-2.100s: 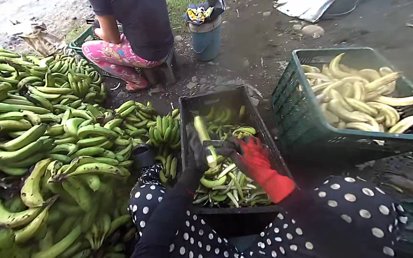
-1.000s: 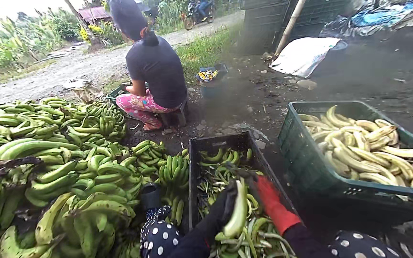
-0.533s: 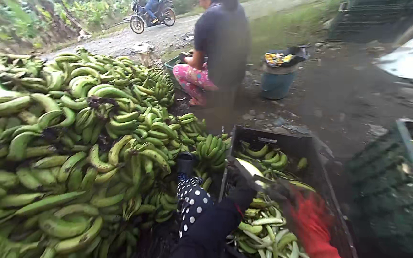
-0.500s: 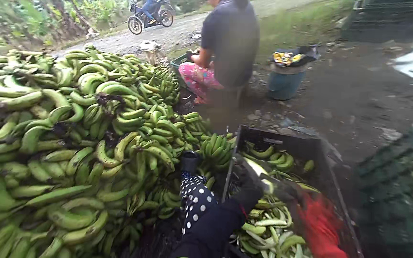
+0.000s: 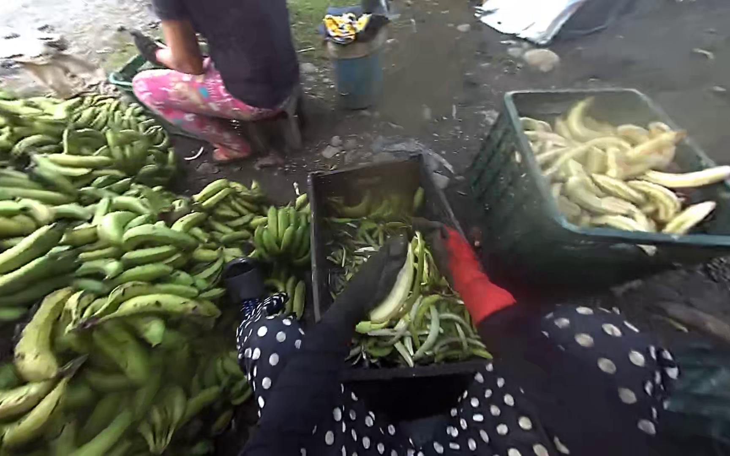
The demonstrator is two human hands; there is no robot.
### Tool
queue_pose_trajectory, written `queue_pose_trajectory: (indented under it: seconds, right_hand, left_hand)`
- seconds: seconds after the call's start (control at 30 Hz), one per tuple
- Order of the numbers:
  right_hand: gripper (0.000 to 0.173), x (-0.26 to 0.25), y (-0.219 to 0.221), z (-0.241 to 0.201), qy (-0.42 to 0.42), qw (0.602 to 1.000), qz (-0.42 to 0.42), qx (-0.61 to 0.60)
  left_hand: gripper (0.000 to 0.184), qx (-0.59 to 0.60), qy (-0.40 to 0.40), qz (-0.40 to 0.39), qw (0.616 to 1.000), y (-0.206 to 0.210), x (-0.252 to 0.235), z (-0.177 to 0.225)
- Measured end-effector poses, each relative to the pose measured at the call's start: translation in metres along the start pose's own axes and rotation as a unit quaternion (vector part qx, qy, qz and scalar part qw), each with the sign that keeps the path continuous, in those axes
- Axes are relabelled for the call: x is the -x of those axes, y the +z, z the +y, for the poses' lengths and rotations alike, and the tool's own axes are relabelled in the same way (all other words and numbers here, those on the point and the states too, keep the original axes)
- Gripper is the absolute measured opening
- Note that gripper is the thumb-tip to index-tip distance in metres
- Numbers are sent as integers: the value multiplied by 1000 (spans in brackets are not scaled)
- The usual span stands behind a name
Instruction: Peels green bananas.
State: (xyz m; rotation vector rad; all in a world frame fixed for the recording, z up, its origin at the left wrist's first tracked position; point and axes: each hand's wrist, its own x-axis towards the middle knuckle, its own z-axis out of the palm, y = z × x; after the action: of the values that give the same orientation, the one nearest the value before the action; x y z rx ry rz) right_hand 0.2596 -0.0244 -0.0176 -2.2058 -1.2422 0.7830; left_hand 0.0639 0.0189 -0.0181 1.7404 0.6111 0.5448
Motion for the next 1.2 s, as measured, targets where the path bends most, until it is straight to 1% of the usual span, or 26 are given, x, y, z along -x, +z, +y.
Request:
queue_pose_trajectory:
  seconds: [0.03,0.1,0.13,0.17,0.27,0.3,0.33,0.4,0.43,0.47,0.5,0.57,0.63,0.67,0.7,0.77,0.83,0.87,0.9,0.93,0.97,1.0,1.03,1.07,1.1,1.2]
  right_hand:
    - [39,-2,0,4,-7,1000,6,-5]
    - [40,5,1,1,-24,1000,-3,7]
    - [43,13,0,-7,-32,999,-18,34]
    - [48,23,0,-14,-51,996,-25,66]
    - [58,45,12,-14,-154,980,-3,124]
    - [59,50,17,-12,-183,974,16,131]
    - [59,52,21,-11,-206,969,40,134]
    - [57,54,23,-12,-218,965,71,128]
    - [57,53,22,-13,-210,966,76,127]
    - [58,54,20,-15,-194,971,70,125]
    - [58,55,19,-17,-178,975,60,122]
    - [56,57,15,-21,-144,982,40,112]
    - [52,53,10,-27,-95,991,18,97]
    - [49,46,7,-28,-66,994,1,92]
    - [48,38,5,-27,-41,995,-15,94]
    - [45,23,4,-21,-7,996,-41,74]
    - [42,14,5,-7,-8,998,-53,32]
    - [41,10,6,1,-19,998,-52,5]
    - [41,5,7,9,-31,998,-47,-25]
    - [39,3,8,13,-39,998,-35,-46]
    - [37,2,8,13,-48,997,-19,-49]
    - [37,5,8,10,-54,998,-7,-39]
    - [39,9,4,3,-53,998,-6,-14]
    - [42,15,1,-5,-61,998,-4,17]
    - [49,22,-2,-11,-89,995,-6,52]
    - [61,38,10,-3,-244,961,47,118]
  left_hand:
    - [65,75,-4,33,997,3,-4,-7]
    - [57,171,-65,142,973,3,-6,6]
    - [56,173,-109,203,958,1,-4,20]
    - [53,154,-131,242,949,-1,1,27]
    - [43,117,-173,287,935,1,16,22]
    - [41,148,-168,292,930,0,16,13]
    - [40,171,-143,310,924,-3,11,-5]
    - [37,167,-109,313,928,-6,4,-22]
    - [38,126,-103,320,933,-6,2,-23]
    - [40,97,-108,326,934,-7,1,-19]
    - [41,112,-119,332,929,-8,0,-17]
    - [55,130,-149,347,917,-11,-3,-9]
    - [59,111,-131,364,916,-6,-9,-1]
    - [58,103,-110,353,924,-1,-10,3]
    - [57,87,-86,328,937,3,-9,6]
    - [61,29,-33,227,973,0,-3,3]
    - [72,-24,-16,100,995,-3,2,3]
    - [74,-38,-16,53,998,-2,3,4]
    - [75,-12,-22,22,999,1,1,6]
    - [74,48,-30,27,998,4,-2,6]
    - [67,138,-43,60,988,6,-6,3]
    - [54,233,-62,95,966,4,-11,2]
    - [45,298,-64,132,943,-1,-14,0]
    - [49,329,-55,170,927,-6,-14,-1]
    - [55,344,-47,196,917,-13,-12,-5]
    - [49,405,-77,225,883,-22,-2,-8]
